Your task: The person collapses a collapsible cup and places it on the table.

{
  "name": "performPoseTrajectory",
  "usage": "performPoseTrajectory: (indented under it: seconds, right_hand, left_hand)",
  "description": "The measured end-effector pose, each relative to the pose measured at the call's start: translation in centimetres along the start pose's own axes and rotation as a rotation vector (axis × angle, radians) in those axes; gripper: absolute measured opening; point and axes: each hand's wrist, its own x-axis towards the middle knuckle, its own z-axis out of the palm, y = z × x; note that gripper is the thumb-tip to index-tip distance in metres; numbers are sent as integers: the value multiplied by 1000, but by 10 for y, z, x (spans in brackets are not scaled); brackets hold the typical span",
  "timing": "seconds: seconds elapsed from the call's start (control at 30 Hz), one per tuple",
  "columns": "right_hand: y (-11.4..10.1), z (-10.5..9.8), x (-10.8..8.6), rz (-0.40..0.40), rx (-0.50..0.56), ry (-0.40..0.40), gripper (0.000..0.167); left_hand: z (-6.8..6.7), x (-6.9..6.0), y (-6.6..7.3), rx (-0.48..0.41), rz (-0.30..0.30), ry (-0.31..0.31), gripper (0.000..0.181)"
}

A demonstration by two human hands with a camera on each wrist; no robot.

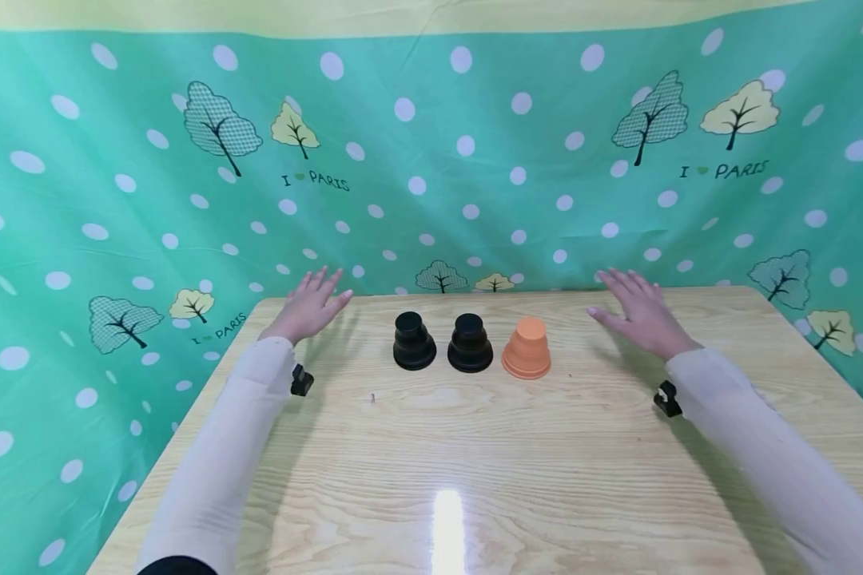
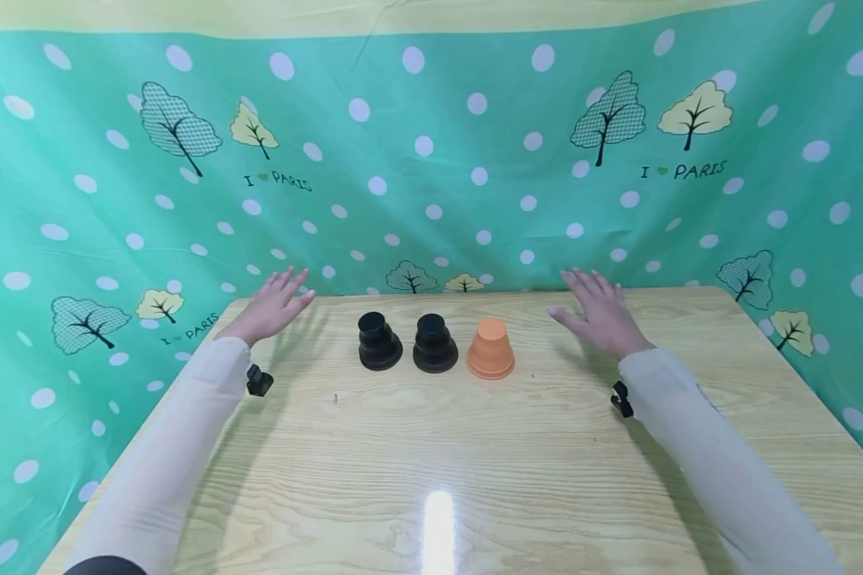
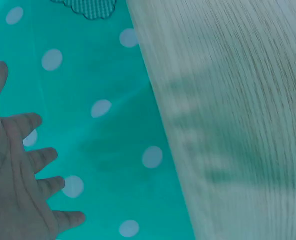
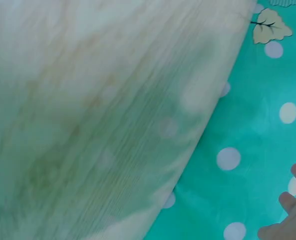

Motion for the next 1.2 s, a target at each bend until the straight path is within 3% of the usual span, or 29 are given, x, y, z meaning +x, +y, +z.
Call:
performPoseTrajectory:
  seconds: [0.43,0.6,0.97,1.2]
  right_hand:
    - [-28,5,-1,-8,247,-41,73]
    - [-43,9,-1,48,362,-86,78]
    - [-76,28,0,139,510,-191,92]
    - [-86,44,1,161,593,-192,96]
  left_hand:
    - [2,-13,26,-35,99,25,67]
    - [5,-15,28,-105,122,28,68]
    - [14,-19,43,-240,182,16,67]
    - [22,-24,58,-418,141,-20,63]
